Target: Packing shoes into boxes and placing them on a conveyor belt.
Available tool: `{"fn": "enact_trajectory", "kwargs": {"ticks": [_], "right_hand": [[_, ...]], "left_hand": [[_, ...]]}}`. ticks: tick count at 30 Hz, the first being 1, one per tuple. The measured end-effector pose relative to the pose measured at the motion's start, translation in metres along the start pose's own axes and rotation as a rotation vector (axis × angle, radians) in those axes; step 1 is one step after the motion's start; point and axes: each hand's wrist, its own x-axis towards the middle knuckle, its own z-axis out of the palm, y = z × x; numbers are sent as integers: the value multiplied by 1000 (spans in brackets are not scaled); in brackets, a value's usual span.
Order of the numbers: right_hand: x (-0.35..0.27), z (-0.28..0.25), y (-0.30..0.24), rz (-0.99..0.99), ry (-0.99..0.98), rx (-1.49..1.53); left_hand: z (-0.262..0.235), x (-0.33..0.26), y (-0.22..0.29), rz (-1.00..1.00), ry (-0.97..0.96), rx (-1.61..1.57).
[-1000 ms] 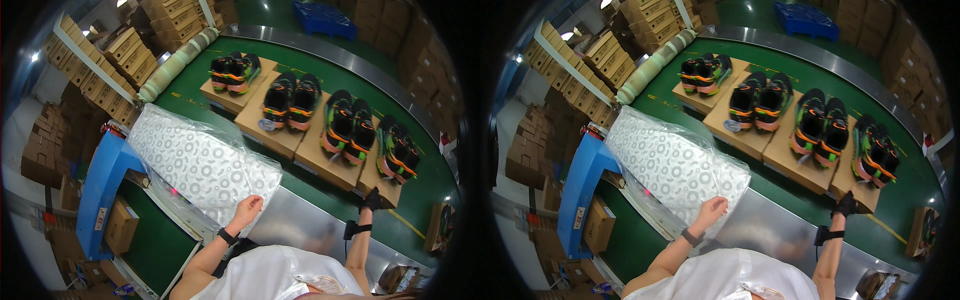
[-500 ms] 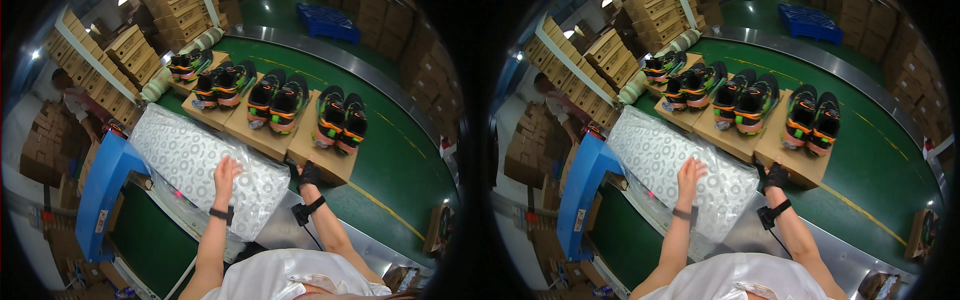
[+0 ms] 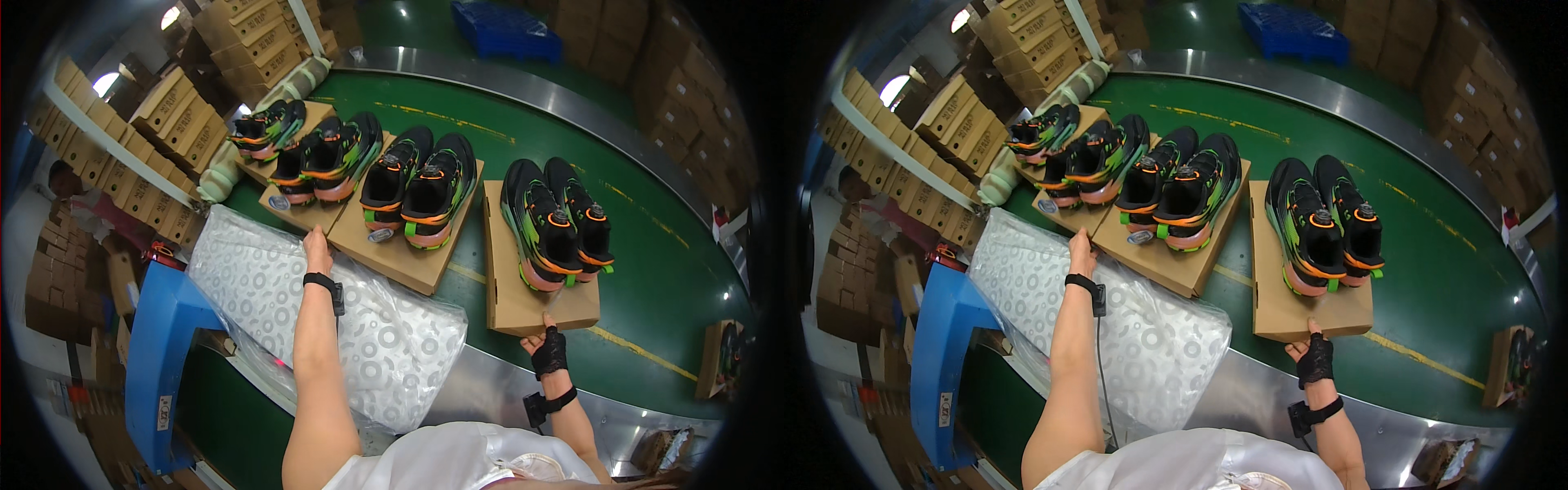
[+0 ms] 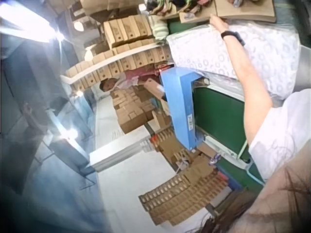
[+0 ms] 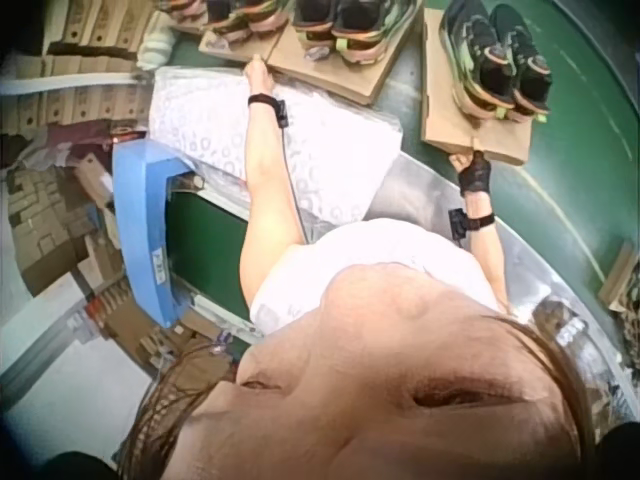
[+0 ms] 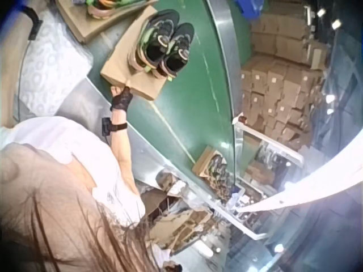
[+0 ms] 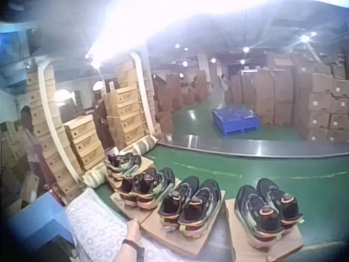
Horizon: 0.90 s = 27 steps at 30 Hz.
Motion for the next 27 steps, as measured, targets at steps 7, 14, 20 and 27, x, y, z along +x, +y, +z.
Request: {"fn": "enact_trajectory", "kwargs": {"ticks": [7, 14, 20, 27], "right_hand": [[-6, 50, 26, -18, -55, -187], [-26, 105, 33, 28, -159, -244], [-33, 119, 37, 63, -142, -284], [-25, 105, 43, 166, -223, 42]], "left_hand": [[30, 25, 34, -23, -36, -116], [23, 52, 28, 169, 13, -307], [-7, 32, 13, 149, -138, -252], [-34, 7, 19, 561, 129, 183]]}}
